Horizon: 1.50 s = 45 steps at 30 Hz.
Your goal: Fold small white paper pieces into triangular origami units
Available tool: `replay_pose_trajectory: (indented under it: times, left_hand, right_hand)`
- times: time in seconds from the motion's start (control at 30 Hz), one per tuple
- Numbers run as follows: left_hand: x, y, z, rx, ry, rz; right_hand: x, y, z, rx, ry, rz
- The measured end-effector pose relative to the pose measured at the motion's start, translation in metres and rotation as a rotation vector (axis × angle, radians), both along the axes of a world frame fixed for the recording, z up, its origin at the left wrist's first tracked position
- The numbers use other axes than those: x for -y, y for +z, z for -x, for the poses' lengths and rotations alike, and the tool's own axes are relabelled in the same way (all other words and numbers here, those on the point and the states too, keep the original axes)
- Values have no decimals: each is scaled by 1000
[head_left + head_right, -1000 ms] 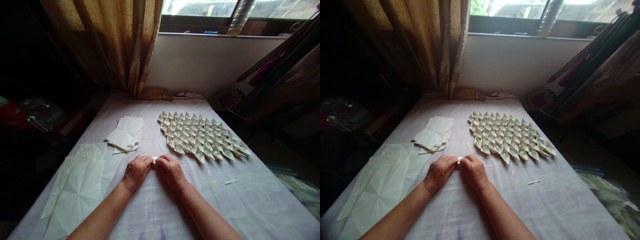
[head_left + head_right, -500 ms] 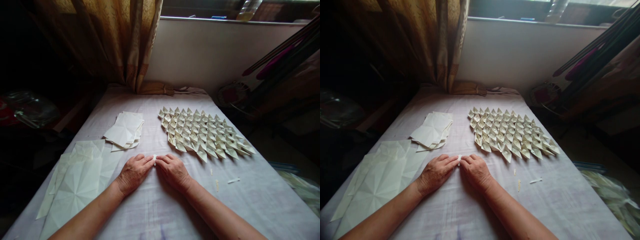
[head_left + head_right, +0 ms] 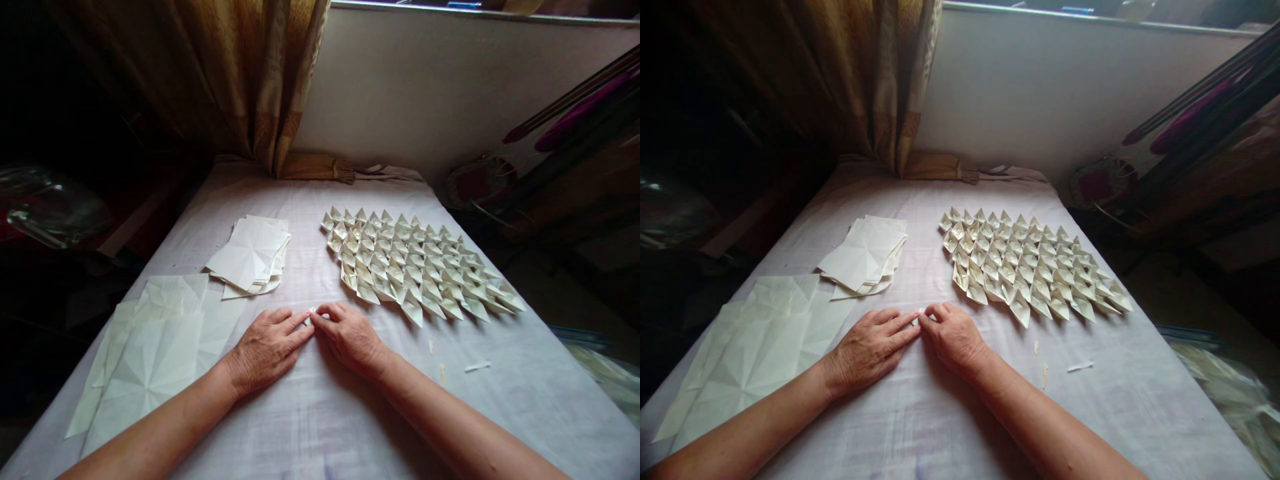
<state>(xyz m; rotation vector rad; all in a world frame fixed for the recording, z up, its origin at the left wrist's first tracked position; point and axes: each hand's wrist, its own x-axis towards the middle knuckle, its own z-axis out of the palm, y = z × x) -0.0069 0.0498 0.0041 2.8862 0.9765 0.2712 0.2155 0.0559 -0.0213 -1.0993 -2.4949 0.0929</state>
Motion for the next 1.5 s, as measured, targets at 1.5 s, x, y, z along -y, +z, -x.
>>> replay_pose_trajectory:
  times: [1.5]
  left_hand:
    - [10, 8, -7, -155, 48, -123]
  right_hand:
    - [10, 0, 7, 65, -112, -36]
